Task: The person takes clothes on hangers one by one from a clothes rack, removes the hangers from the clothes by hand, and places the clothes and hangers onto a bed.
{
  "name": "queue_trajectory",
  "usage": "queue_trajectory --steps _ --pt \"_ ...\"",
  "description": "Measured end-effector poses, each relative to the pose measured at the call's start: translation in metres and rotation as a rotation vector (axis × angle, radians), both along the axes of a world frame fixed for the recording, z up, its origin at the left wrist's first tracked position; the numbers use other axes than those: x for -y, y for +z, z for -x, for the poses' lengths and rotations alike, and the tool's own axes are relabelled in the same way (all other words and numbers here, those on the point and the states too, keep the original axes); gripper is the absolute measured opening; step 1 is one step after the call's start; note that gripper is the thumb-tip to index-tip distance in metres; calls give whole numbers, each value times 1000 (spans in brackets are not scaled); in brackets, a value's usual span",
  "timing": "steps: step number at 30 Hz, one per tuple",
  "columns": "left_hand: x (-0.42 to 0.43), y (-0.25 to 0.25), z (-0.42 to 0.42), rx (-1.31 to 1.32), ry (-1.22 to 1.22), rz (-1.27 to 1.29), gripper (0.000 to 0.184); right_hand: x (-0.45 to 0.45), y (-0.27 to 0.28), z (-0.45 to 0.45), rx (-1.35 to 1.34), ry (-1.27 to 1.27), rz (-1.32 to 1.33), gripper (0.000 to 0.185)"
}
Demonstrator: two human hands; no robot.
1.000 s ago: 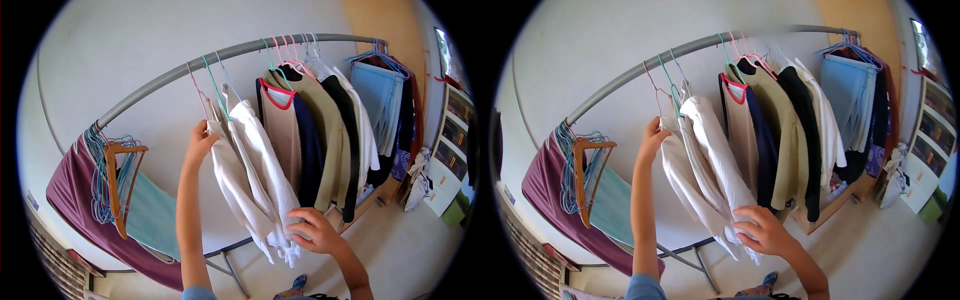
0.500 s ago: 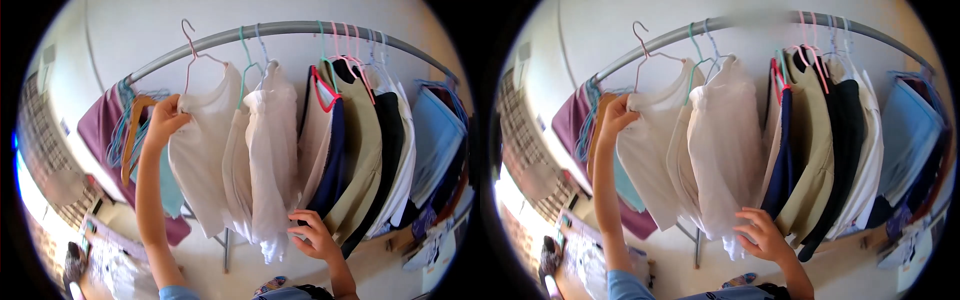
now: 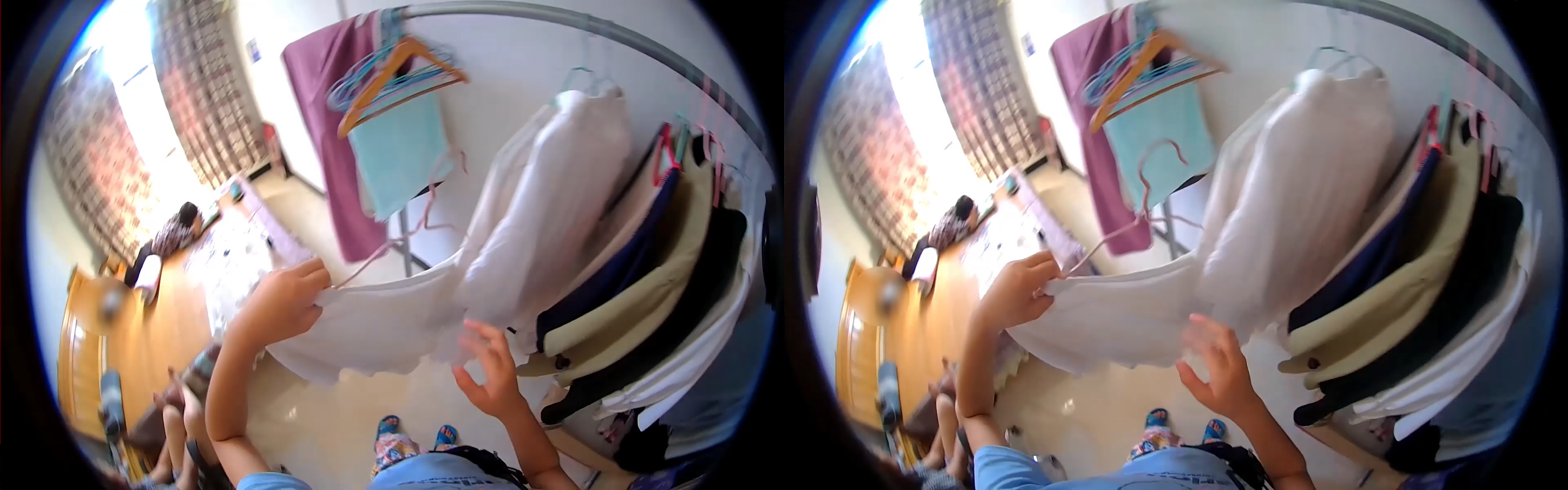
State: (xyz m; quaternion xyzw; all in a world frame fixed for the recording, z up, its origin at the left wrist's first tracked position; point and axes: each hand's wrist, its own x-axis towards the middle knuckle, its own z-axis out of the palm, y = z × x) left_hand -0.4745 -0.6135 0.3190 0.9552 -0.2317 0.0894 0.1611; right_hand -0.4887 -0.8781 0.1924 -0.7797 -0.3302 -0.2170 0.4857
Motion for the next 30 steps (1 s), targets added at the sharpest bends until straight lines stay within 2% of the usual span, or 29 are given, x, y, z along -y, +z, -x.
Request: queue_trajectory --steps 1,3,7,9,10,12,14,15,19,21,22,25,30 --pt "-10 -5 20 1 38 -77 18 -12 -8 -3 -21 50 16 35" --pt "-27 -13 61 -25 124 -134 18 -37 -17 -10 -40 -11 -147 55" --pt "-53 -20 146 -43 278 -305 14 -110 -3 -11 8 322 -73 70" --pt "-69 -25 180 -34 308 -327 13 -161 3 4 -98 595 -148 58" --pt "-78 -29 197 -6 329 -343 13 -183 1 13 -108 630 -143 58" --pt "-98 -33 227 -3 382 -321 14 -221 3 27 -283 901 -187 35" --pt "-122 -35 254 27 434 -300 14 -257 6 39 -211 975 -116 32" --pt "-135 -38 267 41 458 -292 14 -276 6 46 -146 1030 -56 37" --pt "-175 -54 300 169 565 -181 15 -332 14 63 37 1046 -41 35" --pt "-196 -59 318 246 786 -307 23 -352 15 63 16 1042 -40 34" --pt "-212 -64 331 195 744 -401 38 -362 14 62 15 1000 -56 33" --pt "-242 -88 335 185 707 -359 47 -387 12 60 12 970 -43 31" --pt "-283 -106 315 199 693 -334 47 -427 2 30 -1 908 39 29"
